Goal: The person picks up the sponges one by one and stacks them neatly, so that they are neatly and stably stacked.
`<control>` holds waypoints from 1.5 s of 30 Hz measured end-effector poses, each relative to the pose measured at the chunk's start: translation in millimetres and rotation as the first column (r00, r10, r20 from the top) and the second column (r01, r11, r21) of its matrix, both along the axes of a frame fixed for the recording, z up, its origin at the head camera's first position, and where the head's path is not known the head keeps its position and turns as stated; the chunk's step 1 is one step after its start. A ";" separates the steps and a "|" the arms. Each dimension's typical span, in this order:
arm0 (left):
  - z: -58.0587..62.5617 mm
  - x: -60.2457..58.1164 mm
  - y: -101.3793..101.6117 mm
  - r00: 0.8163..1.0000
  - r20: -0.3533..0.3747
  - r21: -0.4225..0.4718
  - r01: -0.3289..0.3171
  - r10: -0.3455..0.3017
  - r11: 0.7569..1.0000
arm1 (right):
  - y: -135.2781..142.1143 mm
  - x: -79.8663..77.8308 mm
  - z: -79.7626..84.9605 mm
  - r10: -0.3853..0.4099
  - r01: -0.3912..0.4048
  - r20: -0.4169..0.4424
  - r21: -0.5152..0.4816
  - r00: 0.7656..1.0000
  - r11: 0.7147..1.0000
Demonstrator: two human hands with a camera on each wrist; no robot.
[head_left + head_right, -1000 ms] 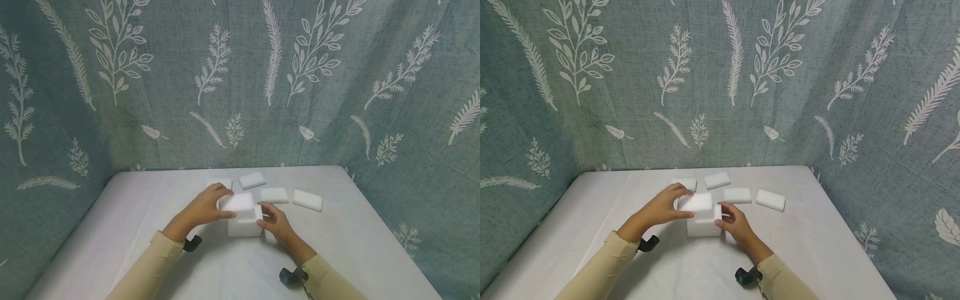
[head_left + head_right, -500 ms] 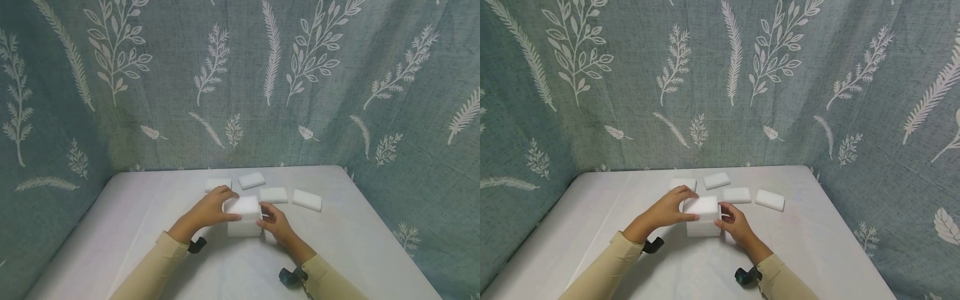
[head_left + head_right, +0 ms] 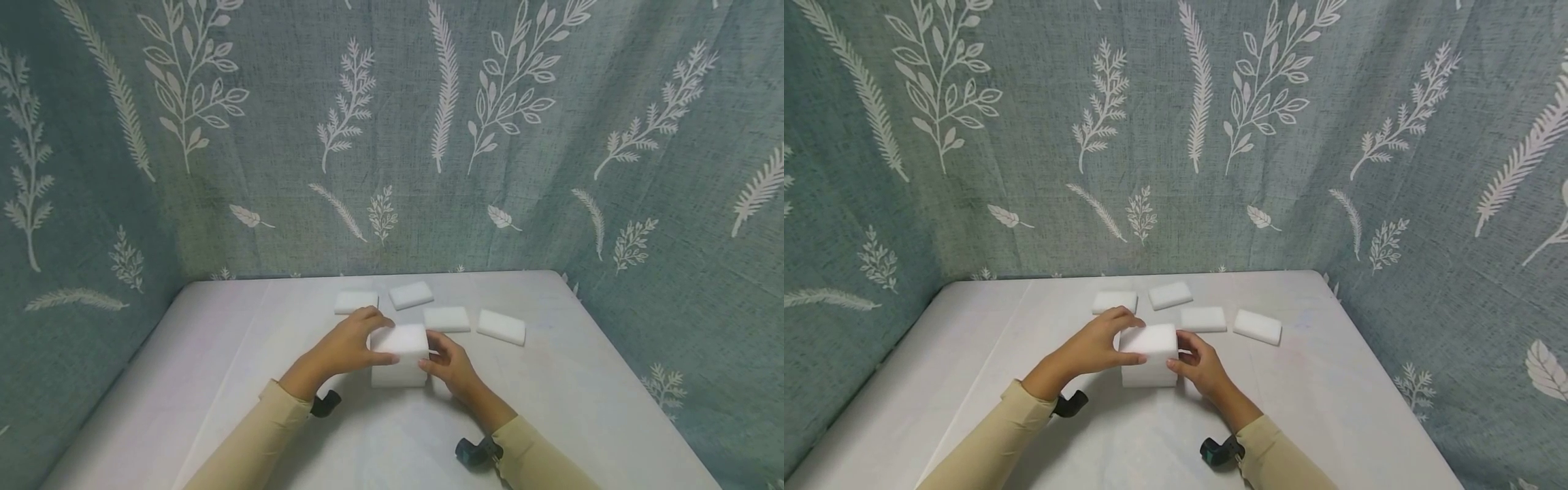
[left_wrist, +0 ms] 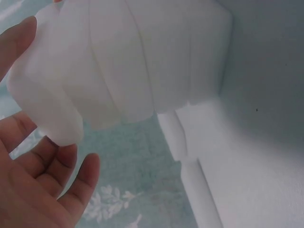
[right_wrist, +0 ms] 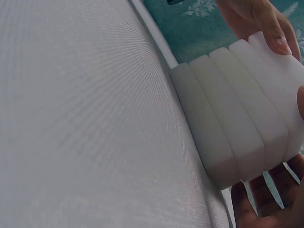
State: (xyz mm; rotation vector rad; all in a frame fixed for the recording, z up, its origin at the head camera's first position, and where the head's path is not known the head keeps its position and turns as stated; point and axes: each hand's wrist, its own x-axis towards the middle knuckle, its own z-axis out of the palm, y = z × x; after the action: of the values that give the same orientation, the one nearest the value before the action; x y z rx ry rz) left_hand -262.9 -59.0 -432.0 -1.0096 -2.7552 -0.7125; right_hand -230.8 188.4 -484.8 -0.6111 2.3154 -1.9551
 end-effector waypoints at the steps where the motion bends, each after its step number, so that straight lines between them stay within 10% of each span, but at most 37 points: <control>1: 0.0 0.2 0.3 1.000 -0.004 -0.001 0.002 -0.002 1.000 | -0.2 0.1 0.1 -0.003 0.003 0.000 0.002 1.000 1.000; 36: -2.6 2.0 2.0 0.999 -0.030 -0.028 0.021 -0.022 0.999 | -0.8 1.5 1.5 0.008 -0.008 -0.001 -0.010 1.000 1.000; 45: -2.6 1.6 1.8 1.000 -0.016 -0.034 0.019 -0.019 0.999 | 2.2 -13.8 -26.7 0.004 -0.005 -0.012 -0.043 1.000 0.999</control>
State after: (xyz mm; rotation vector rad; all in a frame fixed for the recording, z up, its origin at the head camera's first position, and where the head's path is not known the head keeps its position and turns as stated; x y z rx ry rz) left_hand -261.3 -57.2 -434.5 -1.0447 -2.7561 -0.6594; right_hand -244.6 190.7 -511.5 -0.6317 2.2821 -2.0097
